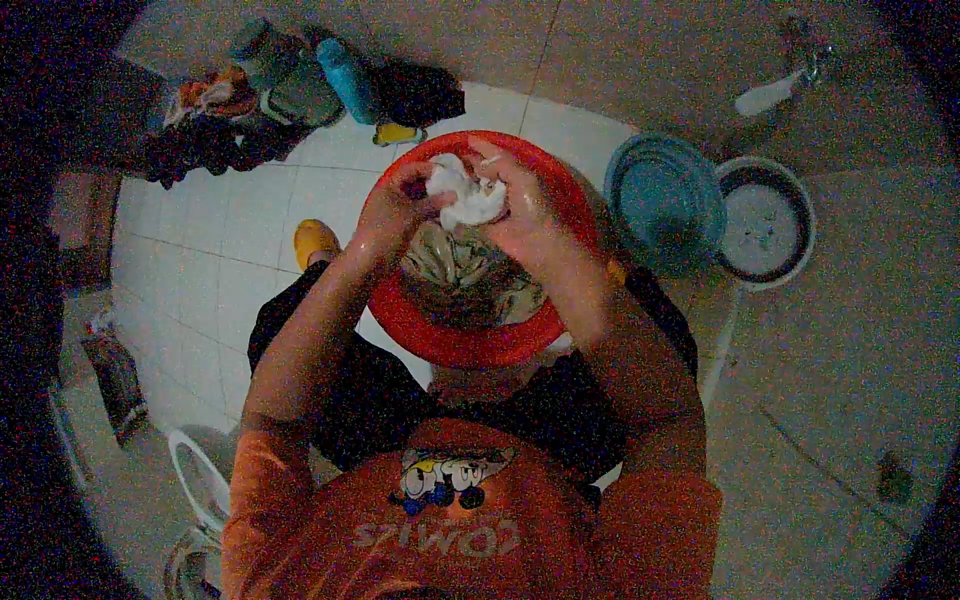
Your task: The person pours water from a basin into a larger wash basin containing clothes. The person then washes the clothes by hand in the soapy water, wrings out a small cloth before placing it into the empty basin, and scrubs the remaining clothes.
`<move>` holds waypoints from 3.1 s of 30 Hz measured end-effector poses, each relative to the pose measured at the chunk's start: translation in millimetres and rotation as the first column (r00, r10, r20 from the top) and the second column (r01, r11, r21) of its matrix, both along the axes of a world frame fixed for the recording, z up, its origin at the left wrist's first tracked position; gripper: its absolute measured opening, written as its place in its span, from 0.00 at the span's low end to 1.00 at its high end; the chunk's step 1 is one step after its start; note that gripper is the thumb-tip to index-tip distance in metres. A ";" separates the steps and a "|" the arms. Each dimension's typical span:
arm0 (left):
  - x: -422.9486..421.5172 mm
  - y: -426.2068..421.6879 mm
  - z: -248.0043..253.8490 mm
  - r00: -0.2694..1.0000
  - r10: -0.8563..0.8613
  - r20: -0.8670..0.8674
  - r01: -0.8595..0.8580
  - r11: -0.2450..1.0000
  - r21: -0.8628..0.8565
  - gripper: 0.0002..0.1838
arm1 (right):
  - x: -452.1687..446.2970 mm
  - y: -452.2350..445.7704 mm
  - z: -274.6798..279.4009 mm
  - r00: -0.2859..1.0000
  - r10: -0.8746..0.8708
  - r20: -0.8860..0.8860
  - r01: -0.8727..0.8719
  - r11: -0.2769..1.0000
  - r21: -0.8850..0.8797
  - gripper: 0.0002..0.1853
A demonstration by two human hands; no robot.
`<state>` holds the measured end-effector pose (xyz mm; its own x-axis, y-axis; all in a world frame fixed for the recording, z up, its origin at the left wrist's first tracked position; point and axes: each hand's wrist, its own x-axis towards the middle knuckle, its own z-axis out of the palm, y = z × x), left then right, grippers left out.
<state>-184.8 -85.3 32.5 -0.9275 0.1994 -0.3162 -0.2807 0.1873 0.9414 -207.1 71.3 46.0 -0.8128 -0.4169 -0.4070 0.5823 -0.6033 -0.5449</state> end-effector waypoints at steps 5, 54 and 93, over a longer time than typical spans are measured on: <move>-15.7 -7.1 6.0 0.898 0.320 0.302 -0.439 0.684 0.582 0.17 | -5.5 14.0 19.0 0.993 0.103 0.049 -0.109 0.984 0.142 0.23; -14.8 -30.7 11.1 0.805 0.469 0.364 -0.593 0.617 0.517 0.14 | -9.3 46.2 23.1 0.799 0.438 -0.412 0.032 0.654 0.756 0.09; -16.3 -41.3 13.9 0.803 0.493 0.336 -0.583 0.767 0.269 0.40 | -21.0 47.2 15.5 0.881 0.377 -0.286 0.004 0.598 0.801 0.14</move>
